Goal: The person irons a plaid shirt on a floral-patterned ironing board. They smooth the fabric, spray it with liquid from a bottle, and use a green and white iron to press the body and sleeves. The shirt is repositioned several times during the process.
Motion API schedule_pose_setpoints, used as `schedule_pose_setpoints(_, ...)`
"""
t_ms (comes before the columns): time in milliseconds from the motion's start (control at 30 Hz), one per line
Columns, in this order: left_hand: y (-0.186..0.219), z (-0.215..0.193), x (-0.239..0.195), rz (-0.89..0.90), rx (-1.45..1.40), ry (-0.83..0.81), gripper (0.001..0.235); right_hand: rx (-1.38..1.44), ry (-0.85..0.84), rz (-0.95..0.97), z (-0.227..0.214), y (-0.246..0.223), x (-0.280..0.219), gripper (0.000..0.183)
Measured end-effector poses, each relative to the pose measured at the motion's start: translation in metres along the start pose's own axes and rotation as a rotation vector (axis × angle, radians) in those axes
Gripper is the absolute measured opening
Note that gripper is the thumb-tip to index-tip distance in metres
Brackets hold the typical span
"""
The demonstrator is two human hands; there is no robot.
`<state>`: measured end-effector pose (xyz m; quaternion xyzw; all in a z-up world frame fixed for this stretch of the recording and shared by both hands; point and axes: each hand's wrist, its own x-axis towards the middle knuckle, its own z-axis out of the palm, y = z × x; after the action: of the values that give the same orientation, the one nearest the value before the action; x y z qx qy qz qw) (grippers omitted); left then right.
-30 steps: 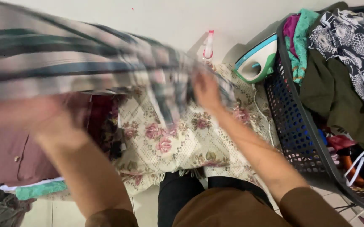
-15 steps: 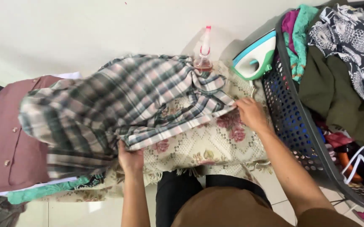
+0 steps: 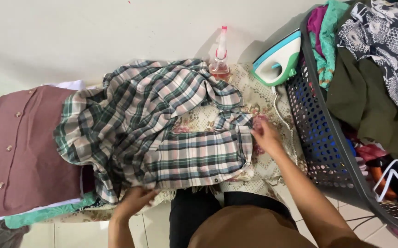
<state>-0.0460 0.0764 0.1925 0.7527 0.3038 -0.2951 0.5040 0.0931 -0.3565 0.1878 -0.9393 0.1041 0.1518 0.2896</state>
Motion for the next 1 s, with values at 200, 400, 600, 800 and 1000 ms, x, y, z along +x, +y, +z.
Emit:
schedule_pose_setpoints(200,0.082,0.042,0.004,0.578,0.407,-0.285,0.035,-0.014,0.206,-0.305,0.063,0.022,0.064,0.061)
schedule_pose_setpoints(400,0.059,0.120,0.129,0.905,0.431,0.040,0.044,-0.159,0.389,-0.131,0.012,0.058,0.054,0.045)
schedule_pose_setpoints(600,0.083,0.064,0.095,0.576,0.751,0.362,0.062,-0.476,0.411,0.006,-0.003,0.120,0.046,0.042)
schedule_pose_setpoints(800,0.025,0.037,0.191,0.643,0.830,0.484,0.055,0.867,0.333,0.269,-0.031,0.001,0.005,0.051)
schedule_pose_setpoints(1000,0.061,0.100,0.117,0.738,1.120,0.595,0.081,-0.117,0.200,-0.228,0.033,0.037,0.103,0.050)
